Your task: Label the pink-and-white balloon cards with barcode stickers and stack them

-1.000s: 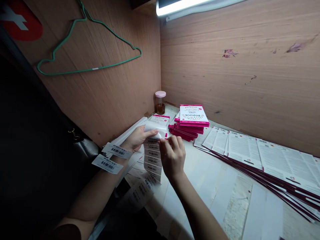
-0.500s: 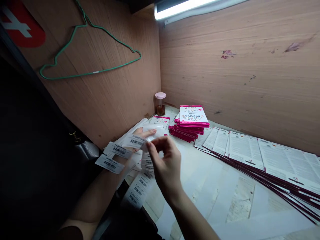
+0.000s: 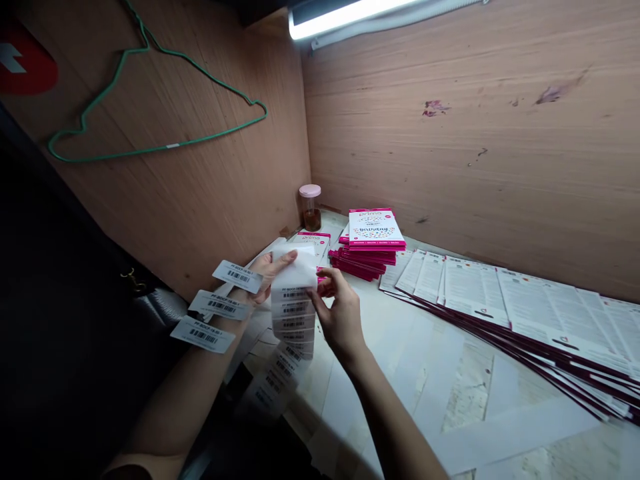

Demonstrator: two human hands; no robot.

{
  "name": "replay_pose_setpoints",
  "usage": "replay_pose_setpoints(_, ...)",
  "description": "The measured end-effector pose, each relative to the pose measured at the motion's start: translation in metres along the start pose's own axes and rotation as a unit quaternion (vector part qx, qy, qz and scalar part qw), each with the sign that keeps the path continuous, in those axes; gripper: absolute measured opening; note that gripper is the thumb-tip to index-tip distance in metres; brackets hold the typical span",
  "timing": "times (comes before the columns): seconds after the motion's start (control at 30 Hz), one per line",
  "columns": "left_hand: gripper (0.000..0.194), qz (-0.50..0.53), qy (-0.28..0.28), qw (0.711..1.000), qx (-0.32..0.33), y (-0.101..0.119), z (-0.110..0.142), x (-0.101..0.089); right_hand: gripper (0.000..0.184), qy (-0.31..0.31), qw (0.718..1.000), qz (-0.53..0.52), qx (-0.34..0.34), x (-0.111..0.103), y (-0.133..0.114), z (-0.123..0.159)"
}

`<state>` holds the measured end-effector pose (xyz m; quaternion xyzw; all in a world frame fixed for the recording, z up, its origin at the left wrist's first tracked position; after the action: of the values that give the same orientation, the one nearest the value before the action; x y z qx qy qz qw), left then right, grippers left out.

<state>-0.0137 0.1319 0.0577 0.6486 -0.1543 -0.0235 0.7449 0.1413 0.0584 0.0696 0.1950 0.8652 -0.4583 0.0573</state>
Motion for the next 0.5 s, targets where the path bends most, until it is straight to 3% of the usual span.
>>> replay_pose_setpoints(0.13,0.047,-0.019,-0.033,0.999,-0.005,-0.003,0.002,0.004,0.01,0.021,0.997,0.041,-0.064,-0.001,-0.002,0.001)
replay_pose_setpoints(0.23,0.047,0.0,-0.012,1.0,0.027,-0.005,0.002,0.002,0.011,0.057,0.985,0.109,-0.117,-0.001,-0.013,0.005)
replay_pose_setpoints(0.37,0.042,0.022,-0.018,0.999,0.022,-0.011,-0.001,0.008,0.01,0.098,0.962,0.189,-0.172,0.001,-0.023,0.013)
replay_pose_setpoints(0.5,0.037,0.014,-0.014,0.999,0.031,-0.013,-0.002,0.011,0.012,0.103,0.944,0.252,-0.186,0.007,-0.023,0.015)
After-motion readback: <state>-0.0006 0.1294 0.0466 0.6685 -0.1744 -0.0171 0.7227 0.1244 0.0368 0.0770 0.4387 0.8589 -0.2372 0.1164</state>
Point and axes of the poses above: each hand's wrist, its own z-axis away from the middle knuckle, its own x-axis out of the palm, y = z × x, the point moved 7 cm from there along -z, towards the middle knuckle, and after that the axes turned 1 degree about -y, right-handed, at the moved point
